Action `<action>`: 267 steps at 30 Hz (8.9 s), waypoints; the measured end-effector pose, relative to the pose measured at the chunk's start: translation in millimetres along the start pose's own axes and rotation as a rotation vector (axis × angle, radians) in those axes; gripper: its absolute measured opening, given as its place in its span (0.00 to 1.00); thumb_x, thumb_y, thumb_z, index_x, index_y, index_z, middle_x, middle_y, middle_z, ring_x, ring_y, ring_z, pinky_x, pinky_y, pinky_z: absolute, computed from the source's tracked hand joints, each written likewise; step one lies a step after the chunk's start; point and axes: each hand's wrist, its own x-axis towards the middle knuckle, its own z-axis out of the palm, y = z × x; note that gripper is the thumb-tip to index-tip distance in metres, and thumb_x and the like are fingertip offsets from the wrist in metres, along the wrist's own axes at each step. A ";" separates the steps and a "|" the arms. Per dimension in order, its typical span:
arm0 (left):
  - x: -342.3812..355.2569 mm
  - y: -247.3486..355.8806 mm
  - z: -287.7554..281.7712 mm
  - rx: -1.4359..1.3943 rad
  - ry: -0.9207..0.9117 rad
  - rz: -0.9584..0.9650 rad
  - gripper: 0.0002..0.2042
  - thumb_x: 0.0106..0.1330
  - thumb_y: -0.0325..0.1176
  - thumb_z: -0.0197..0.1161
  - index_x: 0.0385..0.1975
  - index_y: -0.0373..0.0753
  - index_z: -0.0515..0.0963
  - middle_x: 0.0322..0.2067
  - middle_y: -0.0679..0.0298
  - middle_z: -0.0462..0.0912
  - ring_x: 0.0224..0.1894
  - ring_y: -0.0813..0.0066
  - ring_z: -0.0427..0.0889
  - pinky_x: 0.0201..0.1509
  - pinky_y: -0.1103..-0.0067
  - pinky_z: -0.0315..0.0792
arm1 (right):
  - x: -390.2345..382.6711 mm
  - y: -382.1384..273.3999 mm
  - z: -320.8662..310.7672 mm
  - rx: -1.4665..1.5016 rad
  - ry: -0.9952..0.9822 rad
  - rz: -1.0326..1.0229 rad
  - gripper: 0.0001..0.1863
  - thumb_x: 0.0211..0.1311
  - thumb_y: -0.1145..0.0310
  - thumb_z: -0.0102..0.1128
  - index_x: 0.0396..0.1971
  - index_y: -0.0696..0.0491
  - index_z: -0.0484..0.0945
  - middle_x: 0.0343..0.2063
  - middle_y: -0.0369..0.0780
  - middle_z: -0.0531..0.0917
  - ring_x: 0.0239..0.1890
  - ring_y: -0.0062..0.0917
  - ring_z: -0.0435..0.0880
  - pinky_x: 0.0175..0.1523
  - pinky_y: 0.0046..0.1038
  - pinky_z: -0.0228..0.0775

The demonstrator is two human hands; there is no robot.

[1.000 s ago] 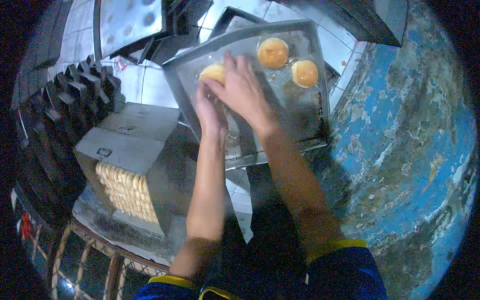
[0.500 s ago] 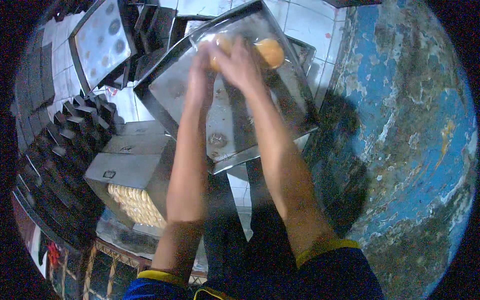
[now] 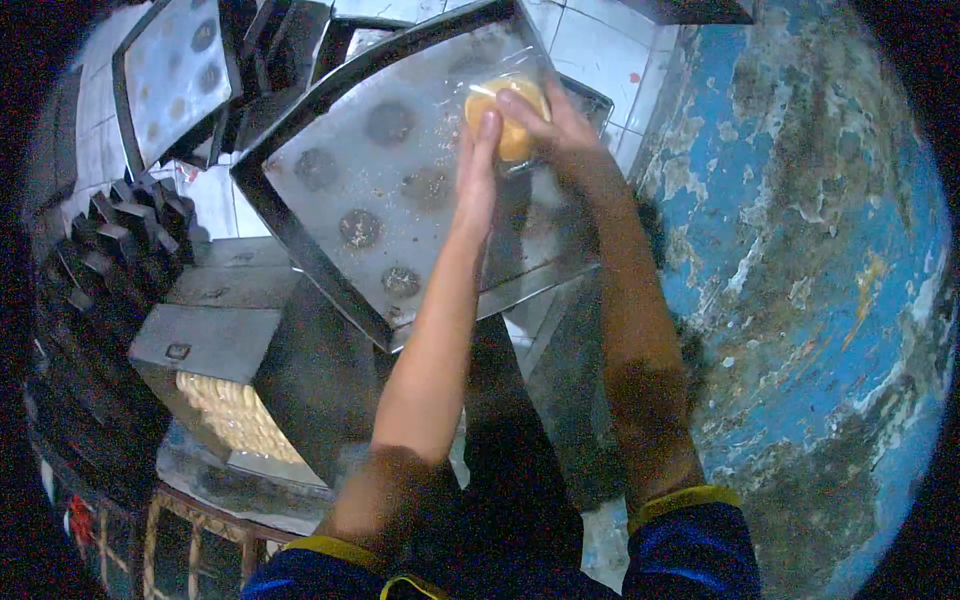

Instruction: The person picks up wrapped buns from a metal tray and stacks them into a large metal container one by one. The person also handles the empty metal tray, moving it to a stack of trays on the floor.

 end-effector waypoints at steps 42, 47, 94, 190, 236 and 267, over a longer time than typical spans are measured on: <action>-478.9 -6.3 -552.4 -1.185 0.619 -0.062 0.39 0.78 0.56 0.54 0.74 0.27 0.58 0.75 0.51 0.64 0.77 0.62 0.61 0.81 0.70 0.51 | -120.2 -178.7 771.4 -0.804 -1.064 0.934 0.43 0.62 0.25 0.47 0.63 0.44 0.81 0.65 0.45 0.79 0.62 0.43 0.78 0.62 0.53 0.68; -589.1 -11.3 -522.2 -0.812 0.459 -0.070 0.31 0.81 0.38 0.56 0.77 0.28 0.58 0.70 0.58 0.72 0.70 0.73 0.72 0.78 0.75 0.60 | -149.2 -184.2 801.5 -0.811 -1.081 0.911 0.45 0.63 0.25 0.45 0.67 0.45 0.78 0.68 0.47 0.76 0.65 0.44 0.76 0.67 0.54 0.66; -290.3 94.7 -471.3 1.407 0.521 0.412 0.12 0.65 0.37 0.63 0.44 0.39 0.83 0.40 0.59 0.84 0.49 0.57 0.82 0.54 0.61 0.74 | -317.7 -75.9 260.6 0.735 0.696 0.535 0.26 0.53 0.72 0.60 0.55 0.58 0.73 0.47 0.43 0.80 0.50 0.36 0.83 0.58 0.37 0.78; -150.8 -93.9 -134.9 0.214 -0.424 -0.330 0.40 0.74 0.33 0.61 0.81 0.36 0.47 0.74 0.52 0.64 0.76 0.63 0.62 0.79 0.69 0.58 | -230.6 55.8 209.4 0.454 0.564 0.569 0.51 0.72 0.38 0.58 0.78 0.62 0.53 0.75 0.56 0.64 0.76 0.45 0.66 0.77 0.40 0.58; -57.1 60.5 -263.8 -0.557 -0.018 0.284 0.57 0.67 0.51 0.75 0.81 0.33 0.37 0.68 0.53 0.69 0.70 0.64 0.68 0.77 0.70 0.62 | 34.6 -3.3 217.4 0.141 0.018 0.161 0.43 0.79 0.38 0.47 0.78 0.58 0.59 0.77 0.44 0.64 0.79 0.34 0.60 0.81 0.37 0.51; -468.0 41.5 -764.0 -1.075 0.266 -0.280 0.53 0.68 0.79 0.45 0.60 0.22 0.73 0.49 0.43 0.86 0.47 0.54 0.88 0.60 0.61 0.80 | -118.1 -320.5 869.8 -0.526 -1.207 0.828 0.42 0.69 0.29 0.41 0.62 0.51 0.80 0.61 0.45 0.82 0.58 0.40 0.82 0.66 0.56 0.68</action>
